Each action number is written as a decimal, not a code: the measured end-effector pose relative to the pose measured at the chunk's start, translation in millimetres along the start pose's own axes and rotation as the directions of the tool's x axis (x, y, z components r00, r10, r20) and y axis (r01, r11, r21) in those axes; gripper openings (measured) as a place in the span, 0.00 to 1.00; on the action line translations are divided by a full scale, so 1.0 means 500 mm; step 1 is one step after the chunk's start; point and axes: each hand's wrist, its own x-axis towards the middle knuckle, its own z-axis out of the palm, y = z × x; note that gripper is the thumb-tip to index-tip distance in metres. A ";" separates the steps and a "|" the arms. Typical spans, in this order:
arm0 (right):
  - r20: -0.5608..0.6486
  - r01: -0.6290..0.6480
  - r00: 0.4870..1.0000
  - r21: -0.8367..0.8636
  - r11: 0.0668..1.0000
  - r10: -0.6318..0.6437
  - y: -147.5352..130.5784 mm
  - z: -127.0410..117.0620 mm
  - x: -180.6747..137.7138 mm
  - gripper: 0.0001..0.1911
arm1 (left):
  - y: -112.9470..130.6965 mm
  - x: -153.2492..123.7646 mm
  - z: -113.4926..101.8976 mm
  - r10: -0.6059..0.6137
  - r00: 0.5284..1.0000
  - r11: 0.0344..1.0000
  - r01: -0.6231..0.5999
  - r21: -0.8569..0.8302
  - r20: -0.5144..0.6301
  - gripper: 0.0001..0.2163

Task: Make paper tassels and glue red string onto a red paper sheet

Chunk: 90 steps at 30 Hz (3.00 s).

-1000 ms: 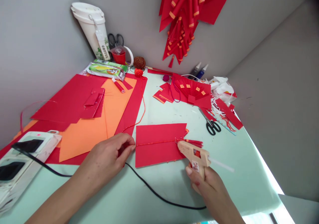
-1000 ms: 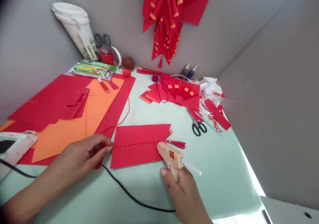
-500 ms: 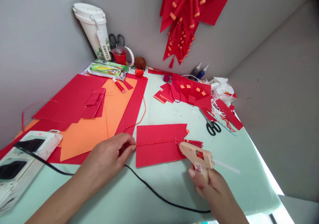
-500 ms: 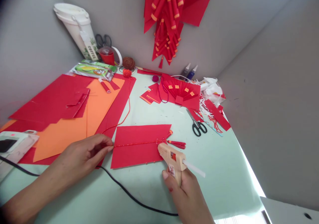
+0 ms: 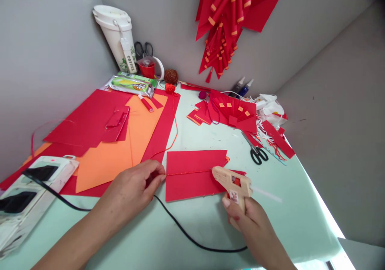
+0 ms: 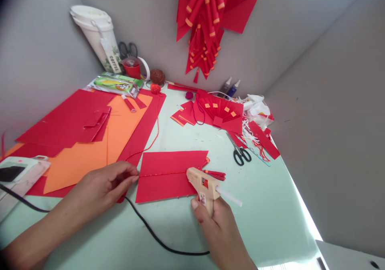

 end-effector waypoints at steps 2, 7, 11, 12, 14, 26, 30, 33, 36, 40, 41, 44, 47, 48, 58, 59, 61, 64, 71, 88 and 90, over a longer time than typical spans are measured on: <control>-0.013 0.011 1.000 -0.008 1.000 -0.011 0.001 0.003 0.002 0.18 | 0.000 0.000 0.000 0.001 1.000 1.000 -0.001 0.001 0.000 0.11; -0.055 0.050 0.997 -0.015 0.999 -0.051 0.005 0.006 0.006 0.17 | 0.000 -0.001 0.000 0.009 1.000 1.000 -0.009 0.011 -0.016 0.11; -0.018 0.030 0.999 -0.035 0.999 -0.031 0.006 0.005 0.008 0.17 | 0.002 0.000 0.000 0.000 1.000 1.000 0.000 0.000 -0.013 0.11; -0.008 0.022 1.000 -0.039 0.999 -0.022 0.007 0.005 0.008 0.17 | 0.003 0.000 0.000 -0.004 1.000 1.000 0.003 -0.001 -0.009 0.11; -0.008 0.013 1.000 -0.040 0.999 -0.014 0.007 0.005 0.009 0.16 | 0.004 0.000 -0.001 -0.010 1.000 1.000 0.010 -0.003 -0.004 0.11; -0.045 0.040 0.998 -0.061 0.997 -0.043 0.008 0.004 0.005 0.17 | 0.004 0.001 -0.002 -0.016 1.000 1.000 0.016 0.000 0.005 0.11; -0.068 0.063 0.995 -0.067 0.996 -0.068 0.010 0.006 0.005 0.17 | 0.005 0.002 -0.003 -0.023 1.000 1.000 0.023 0.007 0.005 0.11; -0.059 0.077 0.995 -0.085 0.993 -0.082 0.012 0.006 0.005 0.17 | 0.006 0.000 -0.003 -0.024 1.000 1.000 0.024 0.008 0.009 0.11; -0.040 0.097 0.994 -0.112 0.989 -0.102 0.013 0.004 0.006 0.18 | 0.004 0.000 -0.001 -0.017 1.000 1.000 0.017 0.003 0.009 0.10; -0.010 0.104 0.994 -0.125 0.987 -0.106 0.017 0.001 0.008 0.19 | 0.002 -0.001 -0.001 -0.014 1.000 1.000 0.014 -0.001 0.007 0.10; -0.007 0.108 0.994 -0.122 0.987 -0.110 0.018 0.001 0.008 0.19 | 0.003 -0.001 -0.001 -0.015 1.000 1.000 0.015 -0.002 0.007 0.10; -0.010 0.120 0.992 -0.106 0.987 -0.122 0.022 0.000 0.007 0.18 | 0.003 -0.002 -0.002 -0.020 1.000 1.000 0.020 -0.003 0.005 0.10; -0.010 0.106 0.994 -0.083 0.991 -0.107 0.024 0.001 0.005 0.17 | 0.003 -0.002 -0.002 -0.024 1.000 1.000 0.024 -0.004 0.008 0.10; -0.011 0.099 0.995 -0.071 0.993 -0.100 0.025 0.001 0.004 0.17 | 0.002 -0.002 -0.002 -0.021 1.000 1.000 0.021 -0.004 0.008 0.10; 0.012 0.048 0.999 -0.053 0.997 -0.047 0.019 -0.003 -0.005 0.17 | 0.001 0.003 0.001 -0.007 1.000 1.000 0.007 -0.002 0.001 0.10; 0.018 0.045 0.999 -0.055 0.997 -0.044 0.020 -0.003 -0.005 0.18 | 0.001 0.003 0.000 -0.005 1.000 1.000 0.005 -0.002 0.000 0.10; 0.028 0.044 0.999 -0.060 0.997 -0.042 0.022 -0.003 -0.006 0.18 | 0.001 0.003 0.001 -0.005 1.000 1.000 0.005 0.000 -0.002 0.10; 0.026 0.050 0.998 -0.061 0.997 -0.049 0.027 -0.001 -0.006 0.19 | 0.000 0.002 0.002 -0.004 1.000 1.000 0.004 0.003 -0.001 0.10; 0.024 0.040 0.999 -0.057 0.998 -0.039 0.034 0.005 -0.004 0.18 | 0.000 0.001 0.000 -0.004 1.000 1.000 0.004 -0.001 0.000 0.10; 0.036 0.052 0.998 -0.075 0.996 -0.050 0.013 0.000 -0.006 0.17 | 0.007 0.000 -0.005 0.001 1.000 1.000 -0.001 0.008 0.013 0.10; 0.048 0.044 0.998 -0.067 0.997 -0.041 0.013 0.000 -0.006 0.18 | 0.007 0.001 -0.006 -0.004 1.000 1.000 0.003 0.011 0.014 0.10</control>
